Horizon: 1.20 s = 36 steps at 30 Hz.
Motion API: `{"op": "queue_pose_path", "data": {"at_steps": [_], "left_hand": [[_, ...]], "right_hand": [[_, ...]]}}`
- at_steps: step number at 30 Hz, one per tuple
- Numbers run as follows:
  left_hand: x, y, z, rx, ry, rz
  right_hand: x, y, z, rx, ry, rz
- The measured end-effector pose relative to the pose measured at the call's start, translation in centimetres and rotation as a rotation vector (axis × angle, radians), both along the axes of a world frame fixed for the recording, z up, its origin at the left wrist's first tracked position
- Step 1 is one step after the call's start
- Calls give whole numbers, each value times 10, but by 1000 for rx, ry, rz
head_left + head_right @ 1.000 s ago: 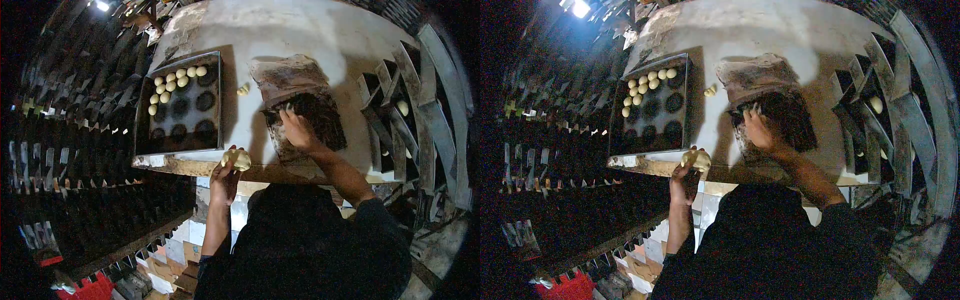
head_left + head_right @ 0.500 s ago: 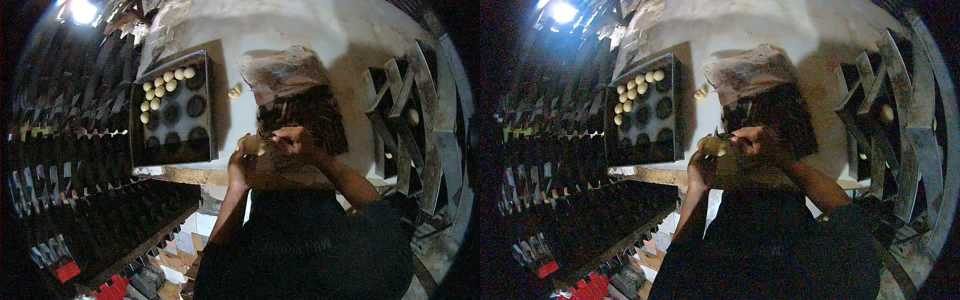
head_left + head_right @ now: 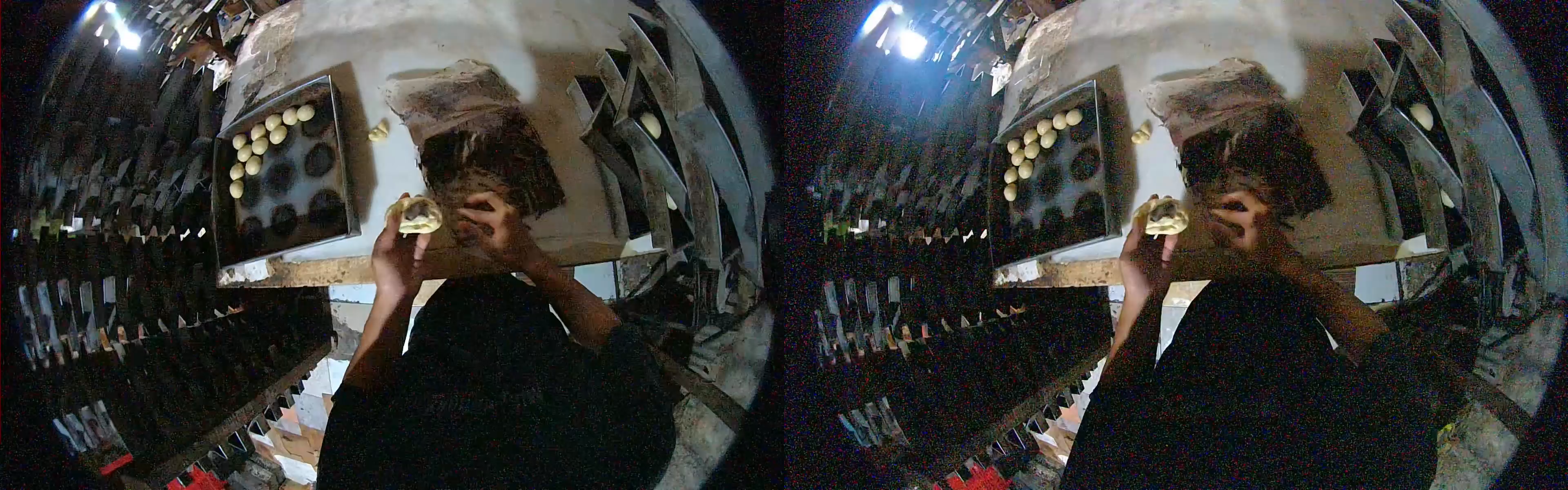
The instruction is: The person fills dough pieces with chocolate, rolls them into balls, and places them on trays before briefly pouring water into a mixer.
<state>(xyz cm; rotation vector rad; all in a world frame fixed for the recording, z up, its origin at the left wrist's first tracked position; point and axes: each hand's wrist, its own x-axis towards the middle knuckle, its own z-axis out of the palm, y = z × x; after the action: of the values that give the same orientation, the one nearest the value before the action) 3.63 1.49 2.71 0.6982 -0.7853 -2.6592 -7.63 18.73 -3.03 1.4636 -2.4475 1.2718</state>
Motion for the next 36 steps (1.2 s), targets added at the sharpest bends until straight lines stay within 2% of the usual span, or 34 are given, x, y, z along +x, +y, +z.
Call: {"op": "queue_pose_path", "data": {"at_steps": [1,3,4,5,6,7,8,10,11,13,14,15,16,17,18,21,22,23,26,29,31,32,33,36], "left_hand": [[9,1,-4,-30,116,-71],[24,20,-10,-555,107,21],[32,30,-10,-831,89,95],[45,24,-22,-1218,25,96],[58,27,-1,-1539,-59,148],[72,29,17,-1582,-59,172],[86,31,36,-1625,-61,198],[115,30,51,-1153,107,201],[131,34,74,-890,170,268],[164,21,70,-607,424,253],[183,18,74,-702,304,224],[192,10,66,-990,315,295],[201,10,67,-1023,339,315],[208,12,68,-1058,363,332],[210,14,65,-1204,369,418],[213,21,63,-1497,337,523],[211,25,62,-1582,292,566],[208,28,63,-1664,244,613],[208,44,87,-1933,-19,445],[177,58,93,-1640,200,423],[147,84,92,-928,366,271],[144,85,85,-733,445,63],[134,90,85,-652,491,-27],[79,122,75,-984,756,74]], "right_hand": [[10,-16,12,-143,-145,101],[53,-45,70,-259,-701,-4],[68,-54,87,-270,-521,-20],[77,-59,107,-127,-14,-62],[96,-64,123,-155,-60,-96],[115,-67,135,-180,-107,-131],[128,-68,142,-251,-14,-125],[151,-70,152,-386,172,-109],[161,-68,160,-406,175,-7],[178,-59,177,-447,174,197],[186,-54,187,-379,152,269],[191,-50,196,-304,27,278],[194,-46,203,-230,-99,284],[200,-43,205,-120,-355,281],[205,-40,207,-13,-600,240],[217,-32,197,-87,-789,175],[220,-31,195,-173,-542,234],[211,-31,197,-234,-97,351],[224,-20,214,-107,73,203],[205,1,198,-286,142,134],[184,21,204,-300,157,118],[169,36,216,-248,192,136],[153,51,223,-219,117,83],[113,103,233,-60,-156,15]]}}
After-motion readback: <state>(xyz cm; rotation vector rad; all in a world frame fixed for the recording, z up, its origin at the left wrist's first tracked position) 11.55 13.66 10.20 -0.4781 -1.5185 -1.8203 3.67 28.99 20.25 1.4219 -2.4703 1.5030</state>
